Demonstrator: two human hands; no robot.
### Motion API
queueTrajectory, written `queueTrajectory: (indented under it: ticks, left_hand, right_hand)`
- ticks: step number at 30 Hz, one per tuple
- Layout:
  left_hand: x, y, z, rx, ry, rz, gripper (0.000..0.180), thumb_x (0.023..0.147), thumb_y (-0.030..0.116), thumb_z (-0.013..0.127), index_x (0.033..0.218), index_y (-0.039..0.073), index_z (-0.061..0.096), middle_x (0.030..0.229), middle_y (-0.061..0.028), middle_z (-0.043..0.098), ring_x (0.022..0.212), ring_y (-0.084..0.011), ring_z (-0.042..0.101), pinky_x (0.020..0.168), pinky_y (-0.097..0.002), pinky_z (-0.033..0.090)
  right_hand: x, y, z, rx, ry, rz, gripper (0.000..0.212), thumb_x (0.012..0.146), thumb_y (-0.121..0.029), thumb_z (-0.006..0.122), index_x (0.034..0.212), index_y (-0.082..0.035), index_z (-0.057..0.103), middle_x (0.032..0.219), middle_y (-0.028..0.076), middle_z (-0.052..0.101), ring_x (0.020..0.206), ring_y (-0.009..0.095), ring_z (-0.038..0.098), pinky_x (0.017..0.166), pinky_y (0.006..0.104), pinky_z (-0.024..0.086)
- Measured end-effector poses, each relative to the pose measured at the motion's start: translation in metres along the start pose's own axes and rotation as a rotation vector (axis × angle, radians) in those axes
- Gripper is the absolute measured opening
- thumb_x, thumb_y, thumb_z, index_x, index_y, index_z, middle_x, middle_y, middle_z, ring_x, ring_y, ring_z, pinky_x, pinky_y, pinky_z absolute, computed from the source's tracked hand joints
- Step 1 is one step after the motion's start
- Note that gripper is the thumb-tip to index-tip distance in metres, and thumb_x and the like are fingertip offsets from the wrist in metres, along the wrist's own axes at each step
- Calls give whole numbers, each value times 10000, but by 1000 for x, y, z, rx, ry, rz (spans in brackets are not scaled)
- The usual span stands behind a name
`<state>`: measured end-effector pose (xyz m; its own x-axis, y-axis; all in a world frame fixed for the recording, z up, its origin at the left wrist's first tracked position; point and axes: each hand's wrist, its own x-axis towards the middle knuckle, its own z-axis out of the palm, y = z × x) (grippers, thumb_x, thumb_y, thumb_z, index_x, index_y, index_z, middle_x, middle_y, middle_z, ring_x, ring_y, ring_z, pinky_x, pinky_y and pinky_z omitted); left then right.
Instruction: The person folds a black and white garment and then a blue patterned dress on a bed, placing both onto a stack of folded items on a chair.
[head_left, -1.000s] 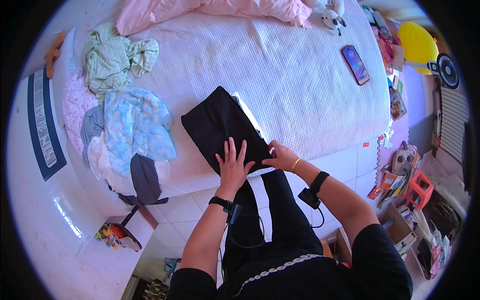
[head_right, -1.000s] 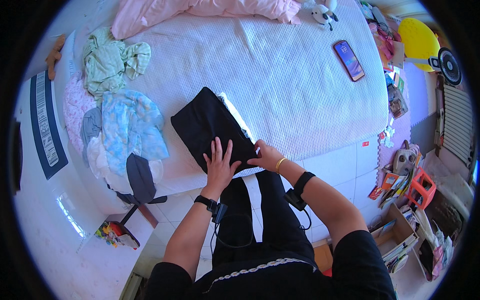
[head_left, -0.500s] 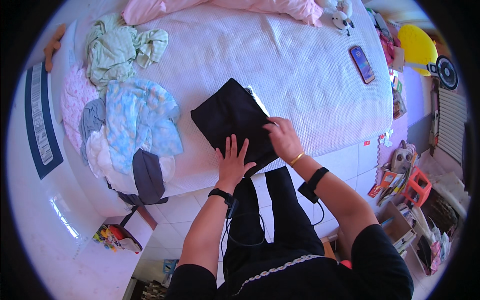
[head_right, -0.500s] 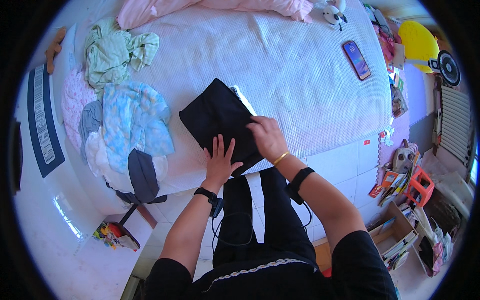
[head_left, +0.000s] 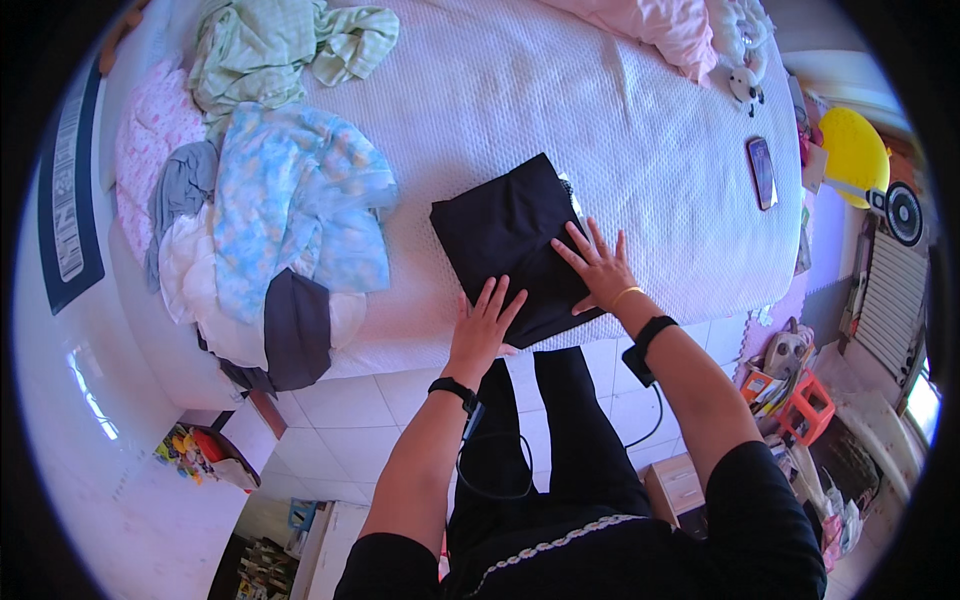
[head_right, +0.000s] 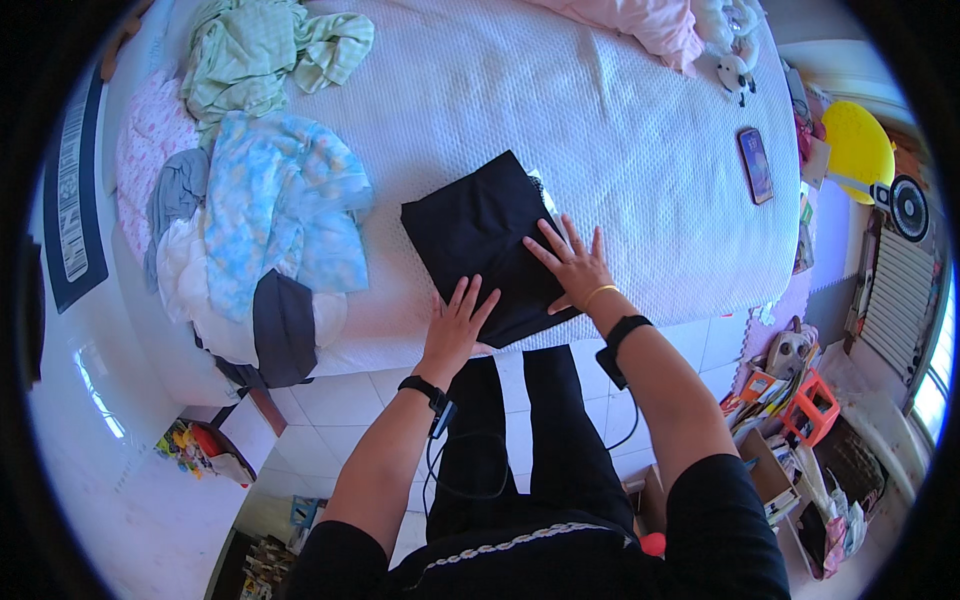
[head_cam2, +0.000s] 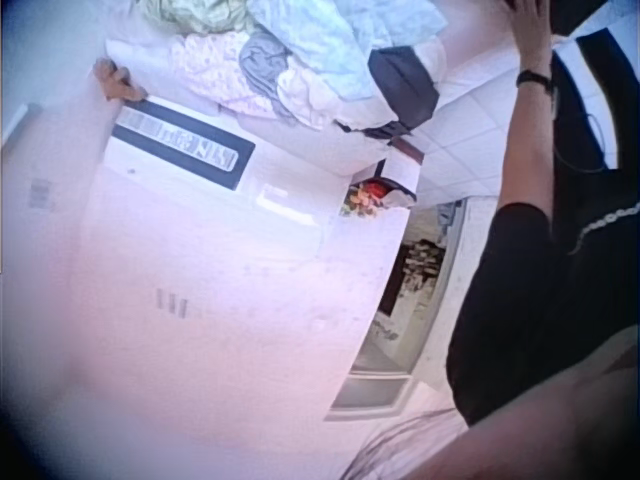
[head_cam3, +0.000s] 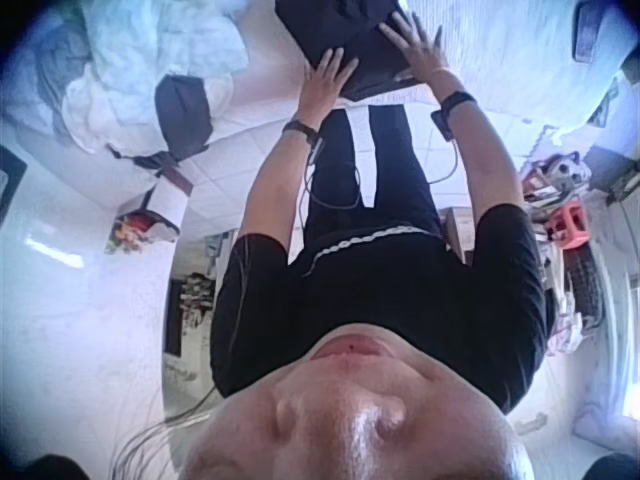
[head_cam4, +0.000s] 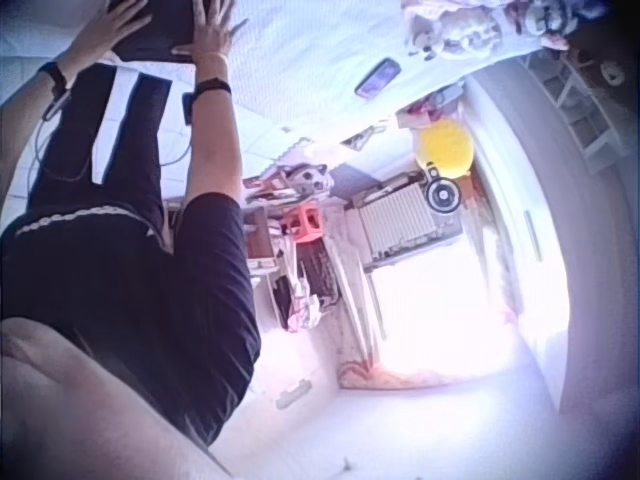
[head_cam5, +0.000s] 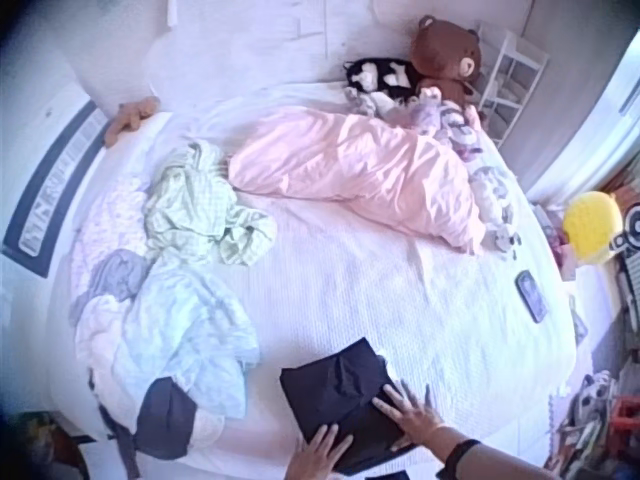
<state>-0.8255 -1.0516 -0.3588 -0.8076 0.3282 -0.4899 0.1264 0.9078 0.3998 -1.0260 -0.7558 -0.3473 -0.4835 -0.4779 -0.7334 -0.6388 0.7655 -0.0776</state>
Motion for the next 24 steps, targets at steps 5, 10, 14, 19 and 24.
queueTrajectory:
  ticks: [5, 10, 14, 19, 24]
  left_hand:
    - [-19, -16, -26, -110, 7, 12, 1127, 1178, 757, 833, 2103, 321, 361, 2211, -210, 214, 2038, -489, 226, 1497, -892, 380]
    - [17, -40, -78, -2, 157, -72, 1226, 1130, 727, 914, 2110, 261, 342, 2206, -230, 218, 2034, -496, 233, 1486, -891, 393]
    - [52, -58, -108, 24, 232, -90, 1376, 1020, 684, 1027, 2117, 252, 318, 2199, -229, 245, 2025, -489, 264, 1461, -892, 422]
    - [73, -65, -106, 84, 245, -83, 1500, 932, 751, 1056, 2122, 242, 298, 2195, -232, 261, 2029, -471, 269, 1474, -883, 415]
    - [89, -64, -88, 81, 184, -171, 1667, 829, 840, 1071, 2133, 208, 246, 2194, -262, 250, 2030, -468, 275, 1482, -877, 411]
  right_hand:
    - [7, 23, -19, 376, 384, -46, 1078, 1036, -628, 1051, 1932, -237, 597, 2056, 97, 497, 1898, 421, 478, 1548, 897, 302]
    - [82, 11, -91, 641, 703, 93, 526, 1236, -488, 886, 1590, -107, 804, 1617, 167, 831, 1556, 483, 751, 1393, 659, 572]
    - [120, 4, -118, 625, 666, 195, 439, 1266, -482, 843, 1405, -66, 867, 1461, 189, 882, 1409, 483, 805, 1205, 607, 672]
    - [129, -6, -118, 827, 699, 246, 333, 1256, -416, 841, 1253, -91, 913, 1275, 170, 913, 1290, 485, 837, 1110, 620, 699]
    - [132, 24, -106, 763, 880, 317, 304, 1266, -344, 808, 1140, -77, 883, 1194, 172, 905, 1228, 494, 838, 1058, 643, 686]
